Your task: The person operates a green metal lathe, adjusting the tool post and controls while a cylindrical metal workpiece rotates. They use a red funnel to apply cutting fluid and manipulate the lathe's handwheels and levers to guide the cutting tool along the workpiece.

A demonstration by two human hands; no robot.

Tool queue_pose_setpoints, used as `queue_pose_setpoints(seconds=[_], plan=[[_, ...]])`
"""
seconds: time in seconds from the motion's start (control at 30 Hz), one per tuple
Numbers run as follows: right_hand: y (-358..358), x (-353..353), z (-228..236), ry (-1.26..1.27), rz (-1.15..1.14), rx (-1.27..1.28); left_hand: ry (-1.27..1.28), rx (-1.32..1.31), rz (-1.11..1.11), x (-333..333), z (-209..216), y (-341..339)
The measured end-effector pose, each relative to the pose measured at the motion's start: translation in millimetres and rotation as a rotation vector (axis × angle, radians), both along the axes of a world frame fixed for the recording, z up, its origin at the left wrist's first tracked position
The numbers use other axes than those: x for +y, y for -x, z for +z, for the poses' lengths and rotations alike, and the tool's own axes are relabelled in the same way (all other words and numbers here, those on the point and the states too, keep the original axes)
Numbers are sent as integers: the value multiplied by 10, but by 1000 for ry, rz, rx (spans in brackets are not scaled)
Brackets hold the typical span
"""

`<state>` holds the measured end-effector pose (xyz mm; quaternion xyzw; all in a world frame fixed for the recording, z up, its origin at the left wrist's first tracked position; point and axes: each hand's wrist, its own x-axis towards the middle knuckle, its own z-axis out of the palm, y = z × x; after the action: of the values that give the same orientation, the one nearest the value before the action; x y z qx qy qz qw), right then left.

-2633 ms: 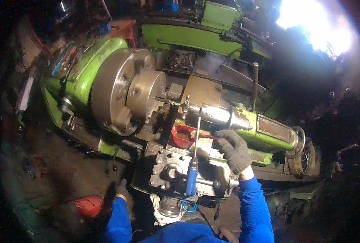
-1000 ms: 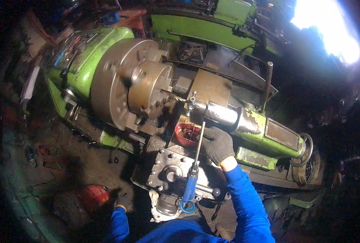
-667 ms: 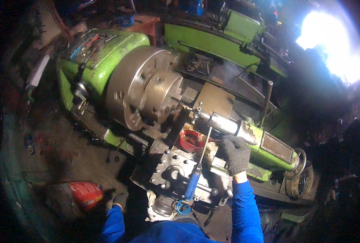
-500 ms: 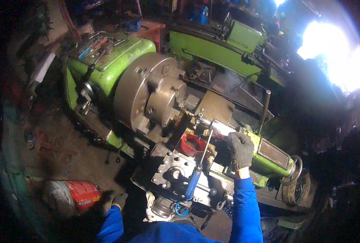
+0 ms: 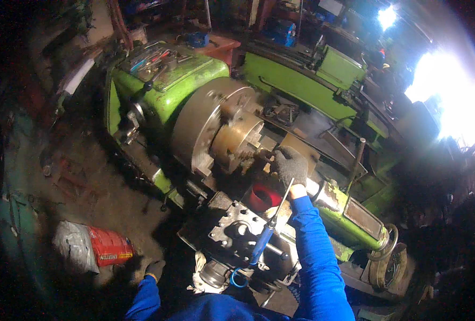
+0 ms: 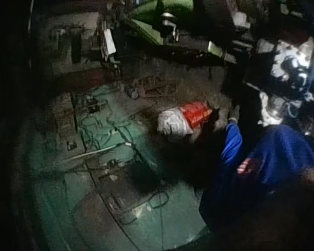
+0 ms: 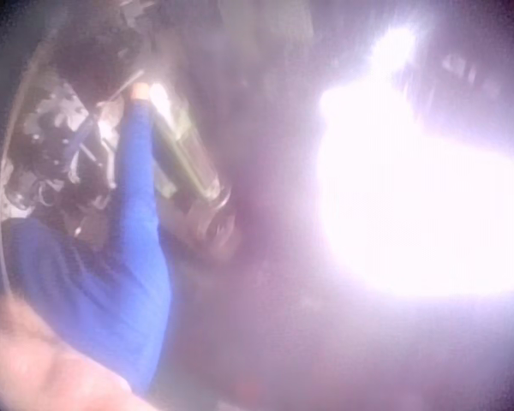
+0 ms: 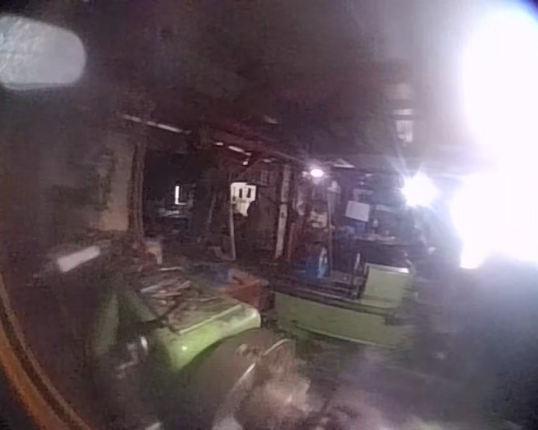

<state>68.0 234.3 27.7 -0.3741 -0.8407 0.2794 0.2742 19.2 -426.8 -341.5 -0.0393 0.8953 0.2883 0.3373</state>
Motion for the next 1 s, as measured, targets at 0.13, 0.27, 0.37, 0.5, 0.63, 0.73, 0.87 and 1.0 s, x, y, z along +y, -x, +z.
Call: queue_pose_setpoints(seconds=[0.13, 0.27, 0.37, 0.5, 0.63, 0.73, 0.87, 1.0], plan=[[-26, 12, 11, -84, 7, -122, -21, -53, 103, -134, 92, -187], [-40, 9, 8, -106, 38, -22, 7, -172, 176, -290, 39, -201], [72, -127, 131, -134, 86, -94, 58, -111, 91, -250, 155, -358], [23, -194, 278, -227, 149, -220, 65, -112, 71, -359, 77, -379], [-3, -124, 172, -101, 92, -144, 27, 39, 65, -377, -83, -241], [74, -148, 178, -148, 84, -179, 64, 6, 43, -278, 22, -295], [-212, -80, 158, -138, 49, -72, -24, 14, -24, -251, 210, -116], [-648, -315, 403, -19, -77, 171, 81, -15, -277, -215, 396, 24]])
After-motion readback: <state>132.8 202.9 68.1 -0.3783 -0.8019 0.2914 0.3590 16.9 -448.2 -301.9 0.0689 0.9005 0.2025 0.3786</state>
